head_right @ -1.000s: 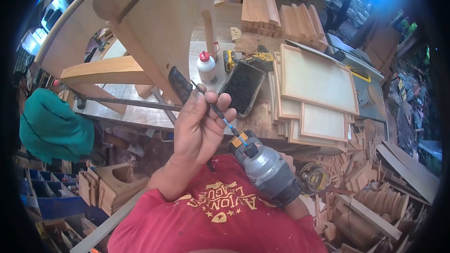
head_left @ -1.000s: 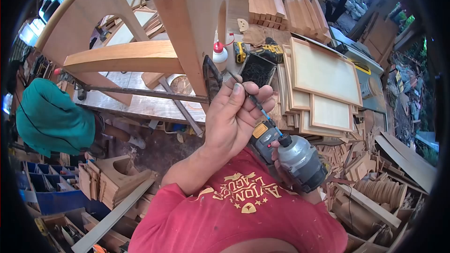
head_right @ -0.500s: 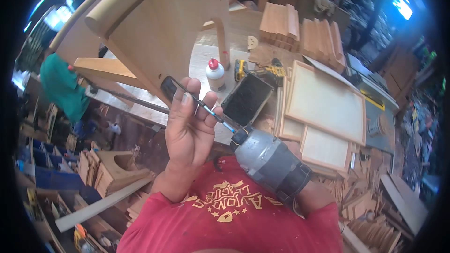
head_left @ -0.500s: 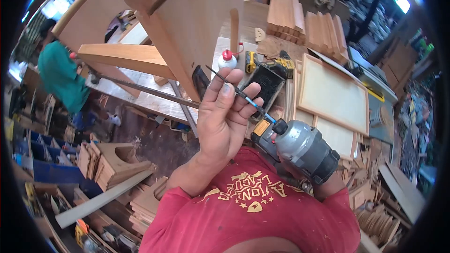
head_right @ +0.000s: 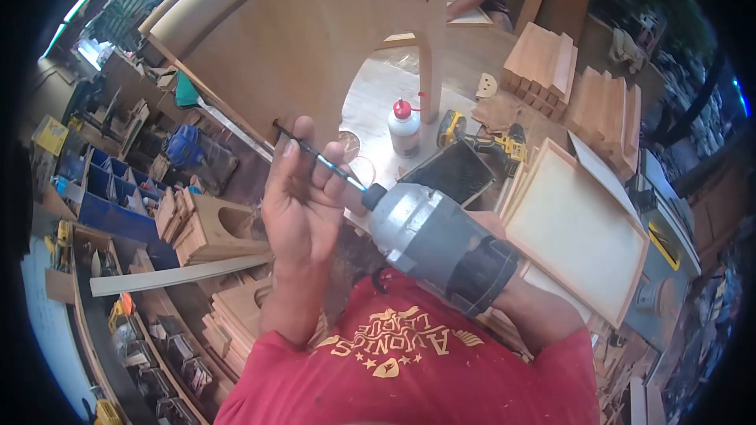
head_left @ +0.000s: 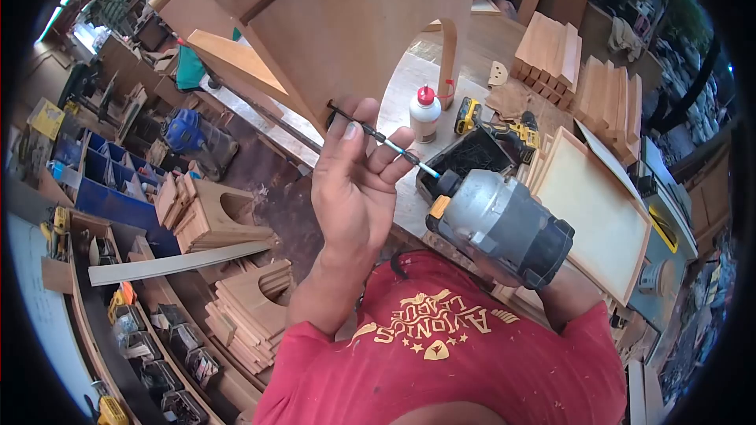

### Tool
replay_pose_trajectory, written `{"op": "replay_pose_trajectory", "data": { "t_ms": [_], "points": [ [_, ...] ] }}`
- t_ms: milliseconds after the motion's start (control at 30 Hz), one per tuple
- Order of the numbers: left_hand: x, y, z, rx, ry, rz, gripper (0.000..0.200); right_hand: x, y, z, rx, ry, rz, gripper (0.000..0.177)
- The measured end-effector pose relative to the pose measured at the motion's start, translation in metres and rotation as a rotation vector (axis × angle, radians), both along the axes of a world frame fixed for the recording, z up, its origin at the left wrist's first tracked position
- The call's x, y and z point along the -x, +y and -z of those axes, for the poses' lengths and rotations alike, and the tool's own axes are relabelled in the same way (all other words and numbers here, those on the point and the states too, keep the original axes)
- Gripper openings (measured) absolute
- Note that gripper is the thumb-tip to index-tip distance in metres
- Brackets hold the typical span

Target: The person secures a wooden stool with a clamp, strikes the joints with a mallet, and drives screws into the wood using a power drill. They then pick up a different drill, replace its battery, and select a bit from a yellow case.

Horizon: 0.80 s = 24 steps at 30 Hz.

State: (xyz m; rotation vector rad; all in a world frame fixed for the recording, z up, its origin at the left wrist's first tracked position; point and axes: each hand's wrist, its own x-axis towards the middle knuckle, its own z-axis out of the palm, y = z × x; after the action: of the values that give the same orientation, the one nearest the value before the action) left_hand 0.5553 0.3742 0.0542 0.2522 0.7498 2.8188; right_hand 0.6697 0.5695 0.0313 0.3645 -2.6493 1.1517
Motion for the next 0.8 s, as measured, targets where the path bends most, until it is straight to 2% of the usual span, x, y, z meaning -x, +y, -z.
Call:
{"op": "replay_pose_trajectory", "data": {
  "t_ms": [67, 133, 167, 233, 367, 433, 467, 533, 567, 633, 667, 733, 800],
  "points": [
    [-0.002, -0.001, -0.005, 0.036, 0.008, -0.003, 0.034, 0.004, 0.0, 0.001, -0.071, 0.15, -0.04, 0.045],
    [-0.002, -0.002, -0.006, 0.041, 0.022, -0.001, 0.034, 0.007, -0.001, -0.005, 0.168, -0.017, -0.045, 0.048],
    [-0.002, -0.001, -0.005, 0.031, 0.029, 0.002, 0.034, 0.008, -0.005, -0.015, 0.446, -0.291, -0.011, 0.049],
    [-0.003, -0.001, -0.005, 0.025, 0.022, -0.007, 0.034, 0.007, -0.006, -0.017, 0.637, -0.492, -0.002, 0.05],
    [-0.001, 0.001, -0.015, 0.086, 0.008, -0.022, 0.033, 0.002, 0.007, 0.01, 0.321, -0.175, -0.103, 0.052],
    [-0.001, 0.0, -0.015, 0.11, 0.008, -0.028, 0.033, 0.003, 0.007, 0.009, 0.439, -0.253, -0.086, 0.052],
    [-0.001, -0.001, -0.014, 0.111, 0.01, -0.033, 0.033, 0.006, 0.006, 0.002, 0.636, -0.406, -0.044, 0.052],
    [-0.001, -0.001, -0.011, 0.106, 0.006, -0.042, 0.034, 0.008, 0.008, -0.007, 0.635, -0.367, -0.069, 0.048],
    [-0.001, -0.001, -0.01, 0.101, 0.0, -0.049, 0.034, 0.008, 0.01, -0.01, 0.432, -0.178, -0.135, 0.044],
    [-0.002, -0.001, -0.01, 0.108, -0.007, -0.053, 0.033, 0.008, 0.011, -0.014, 0.278, -0.085, -0.156, 0.042],
    [-0.002, -0.001, -0.011, 0.12, -0.005, -0.054, 0.033, 0.008, 0.011, -0.015, 0.328, -0.178, -0.118, 0.042],
    [-0.004, -0.003, -0.012, 0.133, -0.007, -0.055, 0.033, 0.009, 0.01, -0.018, 0.317, -0.203, -0.108, 0.043],
    [-0.001, -0.004, -0.014, 0.135, 0.002, -0.044, 0.033, 0.011, 0.012, -0.021, 0.226, -0.074, -0.147, 0.043]
  ]
}}
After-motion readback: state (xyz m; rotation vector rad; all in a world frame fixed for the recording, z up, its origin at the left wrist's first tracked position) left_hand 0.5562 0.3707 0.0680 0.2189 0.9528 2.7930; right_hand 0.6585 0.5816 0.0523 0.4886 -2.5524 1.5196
